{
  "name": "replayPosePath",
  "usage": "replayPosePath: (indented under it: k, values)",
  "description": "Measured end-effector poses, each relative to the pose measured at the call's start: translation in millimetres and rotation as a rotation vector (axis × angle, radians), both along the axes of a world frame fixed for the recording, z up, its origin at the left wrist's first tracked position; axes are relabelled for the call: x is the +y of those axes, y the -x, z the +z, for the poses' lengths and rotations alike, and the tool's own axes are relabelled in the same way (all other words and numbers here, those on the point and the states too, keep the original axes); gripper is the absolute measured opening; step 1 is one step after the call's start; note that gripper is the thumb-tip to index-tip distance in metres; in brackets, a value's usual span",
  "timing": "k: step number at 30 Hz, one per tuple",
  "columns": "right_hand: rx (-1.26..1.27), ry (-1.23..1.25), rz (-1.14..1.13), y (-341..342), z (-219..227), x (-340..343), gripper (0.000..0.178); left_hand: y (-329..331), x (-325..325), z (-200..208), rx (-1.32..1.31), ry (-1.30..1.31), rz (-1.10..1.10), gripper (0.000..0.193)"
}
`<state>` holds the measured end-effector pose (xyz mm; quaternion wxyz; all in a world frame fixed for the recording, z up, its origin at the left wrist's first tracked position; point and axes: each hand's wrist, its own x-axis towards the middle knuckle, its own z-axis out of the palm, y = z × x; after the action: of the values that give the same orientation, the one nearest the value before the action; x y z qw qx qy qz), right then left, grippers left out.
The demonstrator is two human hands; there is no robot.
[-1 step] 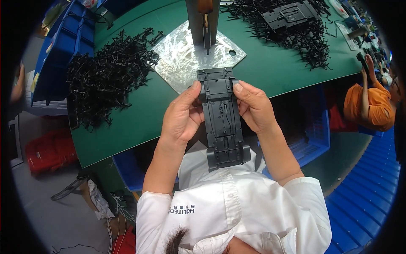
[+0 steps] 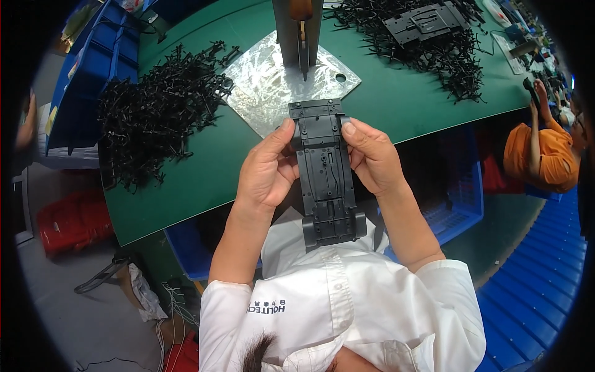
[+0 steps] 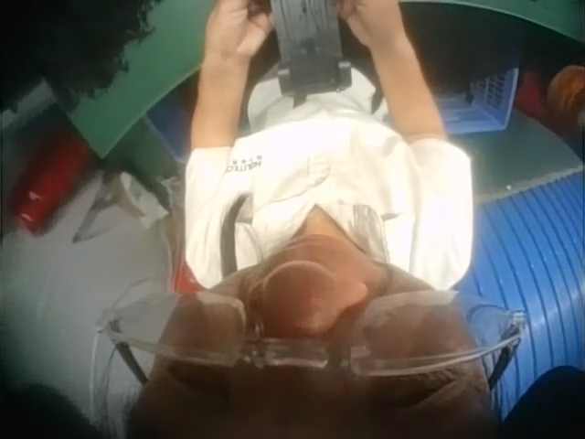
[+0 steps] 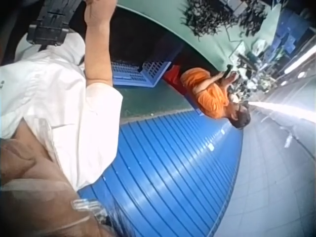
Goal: Assembling a toy truck chassis by securing plastic components using a heat-sealing machine.
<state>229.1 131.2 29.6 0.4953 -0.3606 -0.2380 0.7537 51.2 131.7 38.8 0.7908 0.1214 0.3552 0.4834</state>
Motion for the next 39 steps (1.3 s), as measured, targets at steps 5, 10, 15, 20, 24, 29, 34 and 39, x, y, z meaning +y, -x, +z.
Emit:
replayPosePath:
  k: [5, 10, 15, 20, 24, 29, 34, 39]
  values:
    - [-0.004, -0.051, -0.007, 1.5, -5.9, 2.9, 0.025, 0.1, 3.5, 1.3, 0.021, -0.004, 0.013, 0.034]
    - [0.008, -0.067, -0.001, 0.8, -10.8, 9.0, 0.026, -1.3, 9.0, 3.8, 0.032, 0.0, 0.028, 0.033]
    - [0.04, -0.062, 0.022, 1.6, -5.9, 14.5, 0.027, -1.3, 16.9, 2.3, 0.023, -0.005, 0.014, 0.033]
    - [0.036, -0.048, -0.007, 1.8, 0.7, 18.1, 0.026, -3.6, 25.8, 1.6, 0.004, -0.003, 0.005, 0.033]
    - [0.057, -0.053, -0.004, -1.2, -0.3, 22.1, 0.027, -3.9, 33.0, 0.4, -0.033, -0.002, -0.044, 0.032]
    - [0.066, -0.022, -0.048, 0.5, 3.9, 25.9, 0.026, -5.2, 39.5, 1.9, -0.046, 0.023, -0.015, 0.029]
    - [0.065, 0.009, -0.064, 1.6, 2.0, 29.2, 0.025, -3.8, 44.0, -1.2, -0.055, 0.046, -0.02, 0.029]
    - [0.079, 0.003, -0.061, 0.7, 2.0, 31.1, 0.024, -5.5, 46.7, 3.8, -0.045, 0.047, -0.017, 0.029]
